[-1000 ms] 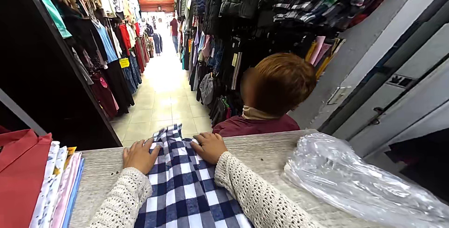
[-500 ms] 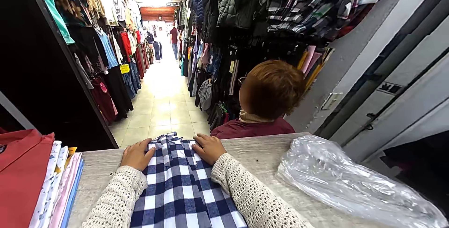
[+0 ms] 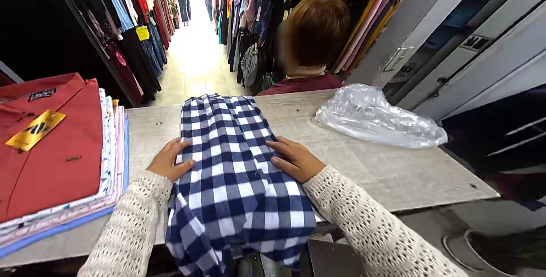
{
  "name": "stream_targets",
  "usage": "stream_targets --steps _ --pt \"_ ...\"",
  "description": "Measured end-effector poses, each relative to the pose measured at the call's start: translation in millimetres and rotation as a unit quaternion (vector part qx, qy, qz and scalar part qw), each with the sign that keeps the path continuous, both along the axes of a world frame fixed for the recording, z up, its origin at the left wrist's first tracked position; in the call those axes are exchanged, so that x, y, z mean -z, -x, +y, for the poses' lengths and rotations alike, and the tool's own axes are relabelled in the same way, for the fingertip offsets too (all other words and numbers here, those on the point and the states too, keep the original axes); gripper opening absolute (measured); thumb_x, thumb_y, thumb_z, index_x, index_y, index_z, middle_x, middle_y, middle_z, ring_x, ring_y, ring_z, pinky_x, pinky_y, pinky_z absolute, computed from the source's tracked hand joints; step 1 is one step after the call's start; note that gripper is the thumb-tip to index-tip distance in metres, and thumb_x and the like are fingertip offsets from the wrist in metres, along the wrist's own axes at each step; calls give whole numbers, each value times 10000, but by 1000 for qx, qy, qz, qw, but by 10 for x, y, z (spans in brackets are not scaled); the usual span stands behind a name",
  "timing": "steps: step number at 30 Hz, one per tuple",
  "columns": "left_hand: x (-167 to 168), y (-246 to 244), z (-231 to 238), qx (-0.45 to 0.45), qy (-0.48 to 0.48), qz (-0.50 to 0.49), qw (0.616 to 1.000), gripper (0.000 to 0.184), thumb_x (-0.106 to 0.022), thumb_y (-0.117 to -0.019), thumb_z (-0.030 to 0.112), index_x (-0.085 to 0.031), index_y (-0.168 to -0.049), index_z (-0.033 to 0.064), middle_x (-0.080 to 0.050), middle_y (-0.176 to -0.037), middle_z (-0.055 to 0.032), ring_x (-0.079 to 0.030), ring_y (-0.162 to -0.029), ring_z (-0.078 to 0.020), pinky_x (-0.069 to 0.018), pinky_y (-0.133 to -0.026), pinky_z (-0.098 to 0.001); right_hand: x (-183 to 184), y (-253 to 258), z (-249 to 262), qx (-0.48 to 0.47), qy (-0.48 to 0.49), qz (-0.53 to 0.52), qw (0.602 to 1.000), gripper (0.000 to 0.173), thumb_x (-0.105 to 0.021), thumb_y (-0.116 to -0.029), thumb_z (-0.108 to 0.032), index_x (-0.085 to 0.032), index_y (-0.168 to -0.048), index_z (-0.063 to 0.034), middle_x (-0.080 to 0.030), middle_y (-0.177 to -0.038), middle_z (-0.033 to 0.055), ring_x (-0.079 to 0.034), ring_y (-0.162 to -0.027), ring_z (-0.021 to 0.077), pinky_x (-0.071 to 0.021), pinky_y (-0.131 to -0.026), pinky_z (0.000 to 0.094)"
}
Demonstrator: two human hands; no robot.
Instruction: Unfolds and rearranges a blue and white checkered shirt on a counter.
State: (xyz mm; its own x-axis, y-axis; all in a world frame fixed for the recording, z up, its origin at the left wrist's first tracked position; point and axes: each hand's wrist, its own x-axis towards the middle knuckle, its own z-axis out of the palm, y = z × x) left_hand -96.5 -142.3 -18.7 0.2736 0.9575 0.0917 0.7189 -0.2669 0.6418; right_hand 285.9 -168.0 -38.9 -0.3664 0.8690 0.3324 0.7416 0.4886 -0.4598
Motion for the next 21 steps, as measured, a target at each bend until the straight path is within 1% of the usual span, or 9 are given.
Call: stream_targets --steps 2,5,8,11,14,16,18,19,21 --pt "205 115 -441 7 -21 -1 1000 555 -646 -939 346 -580 -1422 80 -426 -1561 -208 -423 -1437 -364 -371 -1145 -574 49 -68 -470 16 21 14 1000 547 -434 -1021 -427 -588 -1443 -115 -583 -1443 167 -523 -1366 345 -372 -1131 594" --pt "411 185 -1242 -2 -126 -5 992 526 -490 -982 405 -653 -1336 52 -589 -1421 -199 -544 -1346 -353 -441 -1096 -561 254 -158 -1140 52 6 41 998 551 -471 -1016 -456 -597 -1433 -119 -635 -1395 98 -578 -1314 265 -421 -1116 550" --pt "394 48 -2057 -65 -184 -69 978 397 -566 -952 269 -712 -1206 2 -629 -1353 -225 -615 -1265 -328 -509 -1042 -478 454 -131 -1732 81 -27 128 988 499 -539 -1001 -368 -629 -1369 -43 -639 -1380 133 -587 -1304 260 -447 -1108 512" --pt "364 -327 -2575 -143 -149 -146 967 305 -610 -921 121 -678 -1118 -102 -675 -1173 -249 -685 -1076 -298 -580 -897 -420 586 19 -2076 135 40 309 941 512 -588 -967 -245 -545 -1358 83 -645 -1327 181 -639 -1222 207 -552 -1009 361" --pt "418 -762 -2641 -136 -43 -122 982 640 -750 -862 242 -519 -1282 -182 -603 -1234 -354 -638 -1118 -442 -538 -938 -526 739 221 -2113 196 119 328 916 653 -661 -914 -279 -474 -1396 121 -612 -1334 259 -622 -1226 264 -529 -1006 390" --pt "539 -924 -2544 -155 -4 -52 987 766 -798 -848 283 -473 -1361 -184 -612 -1251 -356 -637 -1140 -479 -516 -985 -568 802 367 -2081 201 164 313 914 744 -745 -859 -264 -451 -1424 121 -603 -1332 285 -608 -1240 311 -500 -1045 441" --pt "570 -916 -2489 -165 73 -8 984 548 -646 -967 136 -466 -1411 -131 -676 -1168 -307 -685 -1068 -459 -529 -946 -592 788 431 -2061 206 199 309 907 585 -733 -874 -192 -546 -1356 81 -676 -1222 224 -665 -1139 253 -526 -1003 426" --pt "582 -845 -2513 -155 81 -26 984 403 -560 -985 58 -530 -1343 -125 -695 -1084 -296 -705 -986 -445 -548 -891 -587 761 411 -2068 204 202 320 903 453 -716 -889 -152 -618 -1277 61 -707 -1150 183 -685 -1071 207 -539 -967 404" --pt "611 -629 -2658 -148 33 -110 982 244 -533 -957 -23 -655 -1143 -123 -715 -947 -255 -729 -830 -366 -595 -790 -528 699 312 -2127 199 190 347 897 289 -678 -909 -114 -695 -1163 21 -737 -1054 99 -696 -983 109 -559 -919 332"
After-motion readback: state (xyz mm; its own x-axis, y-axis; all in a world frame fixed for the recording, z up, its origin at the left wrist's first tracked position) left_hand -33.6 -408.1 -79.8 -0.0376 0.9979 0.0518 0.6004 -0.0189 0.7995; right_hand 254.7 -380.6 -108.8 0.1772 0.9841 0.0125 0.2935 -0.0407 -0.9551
